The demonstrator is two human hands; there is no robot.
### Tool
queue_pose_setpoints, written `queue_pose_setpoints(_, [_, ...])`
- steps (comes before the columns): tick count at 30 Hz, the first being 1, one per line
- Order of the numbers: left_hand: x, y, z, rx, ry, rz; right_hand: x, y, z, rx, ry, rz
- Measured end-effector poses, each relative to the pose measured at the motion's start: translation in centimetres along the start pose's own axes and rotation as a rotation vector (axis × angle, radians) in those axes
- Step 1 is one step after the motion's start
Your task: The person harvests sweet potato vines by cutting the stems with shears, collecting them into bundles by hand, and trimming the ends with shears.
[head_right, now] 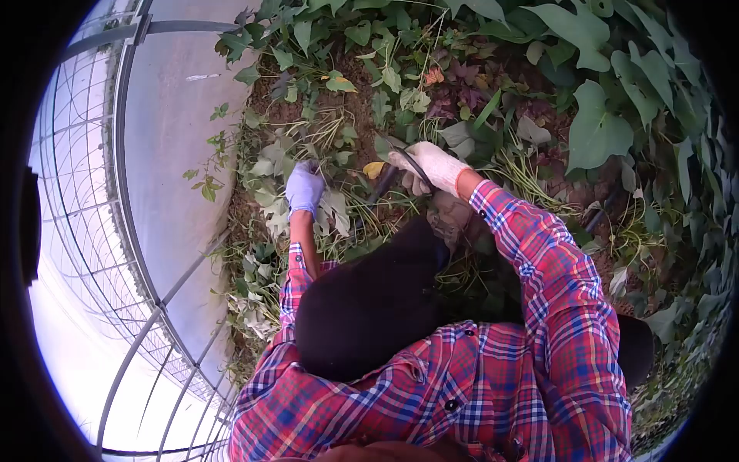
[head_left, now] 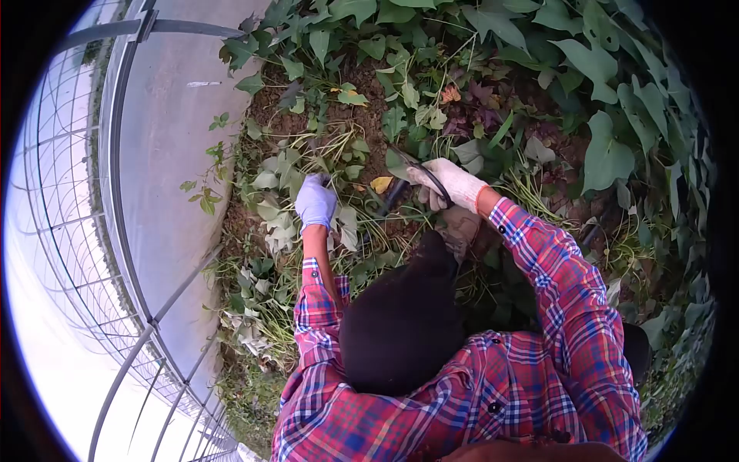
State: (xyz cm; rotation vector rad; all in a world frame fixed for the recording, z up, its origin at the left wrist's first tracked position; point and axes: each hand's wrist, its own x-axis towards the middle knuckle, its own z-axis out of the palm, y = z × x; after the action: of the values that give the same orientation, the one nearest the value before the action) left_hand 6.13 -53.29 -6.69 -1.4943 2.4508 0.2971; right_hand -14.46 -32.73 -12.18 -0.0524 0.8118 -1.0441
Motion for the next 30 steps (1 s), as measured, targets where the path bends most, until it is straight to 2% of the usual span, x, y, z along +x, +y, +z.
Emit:
queue_pose_setpoints(2, [-2.8, -3.2, -1.2, -0.378, 0.075, 0.094, -3.6, 0.6, 0.6, -0.320, 0.258, -0.121])
queue_pose_setpoints(5, [-5.7, -5.5, -2.7, -0.820, 0.189, 0.284, -7.5, 1.2, 1.4, -0.496, 0.414, -0.151])
queue_pose_setpoints(9, [-8.4, -9.6, -4.1, -1.157, 0.303, 0.164, -11.1, 1.9, 3.4, -0.512, 0.449, -0.231])
queue_pose_setpoints(11, [-9.2, -11.9, -4.6, -1.129, 0.459, 0.107, -12.8, 1.9, 4.3, -0.562, 0.443, -0.238])
queue_pose_setpoints(13, [-12.7, -10.9, -10.3, -1.134, 0.545, 0.142, -13.2, 1.7, 4.6, -0.563, 0.455, -0.241])
queue_pose_setpoints(14, [-10.8, -14.4, -10.5, -1.009, 0.728, 0.131, -13.0, 1.7, 4.0, -0.427, 0.416, -0.282])
queue_pose_setpoints(15, [-11.5, -14.2, -12.9, -0.944, 0.802, 0.127, -13.0, 1.7, 3.7, -0.288, 0.377, -0.317])
queue_pose_setpoints(17, [-11.2, -14.0, -16.1, -0.998, 0.810, 0.075, -14.6, 0.5, 5.0, -0.308, 0.315, -0.338])
queue_pose_setpoints(19, [-9.5, -12.8, -17.0, -0.916, 0.805, 0.140, -14.5, -1.0, 6.9, -0.378, 0.309, -0.385])
queue_pose_setpoints(20, [-8.3, -11.7, -17.1, -0.804, 0.761, 0.143, -12.8, -1.7, 5.9, -0.121, 0.134, -0.324])
queue_pose_setpoints(22, [-6.9, -7.3, -17.4, -0.649, 0.461, -0.059, -10.0, -3.8, 7.6, -0.301, 0.228, -0.299])
queue_pose_setpoints(23, [-4.1, -7.4, -15.3, -0.617, 0.436, 0.072, -8.5, -4.2, 8.8, -0.415, 0.262, -0.388])
queue_pose_setpoints(24, [-1.7, -6.8, -13.6, -0.492, 0.443, 0.209, -6.4, -4.8, 9.7, -0.433, 0.196, -0.371])
queue_pose_setpoints(25, [0.0, -5.6, -12.7, -0.439, 0.367, 0.240, -4.3, -6.0, 10.0, -0.450, 0.128, -0.362])
queue_pose_setpoints(26, [1.6, -4.1, -12.0, -0.386, 0.294, 0.276, -0.1, -6.0, 8.2, -0.343, -0.032, -0.352])
queue_pose_setpoints(27, [3.2, -2.6, -11.1, -0.317, 0.276, 0.249, -0.1, -6.9, 10.8, -0.397, 0.057, -0.339])
queue_pose_setpoints(28, [7.2, -3.4, -8.2, -0.300, 0.286, 0.395, 2.2, -7.0, 10.7, -0.273, -0.013, -0.271])
queue_pose_setpoints(30, [9.2, -1.0, -6.5, -0.136, 0.279, 0.413, 3.9, -6.6, 11.3, -0.358, 0.101, -0.241])
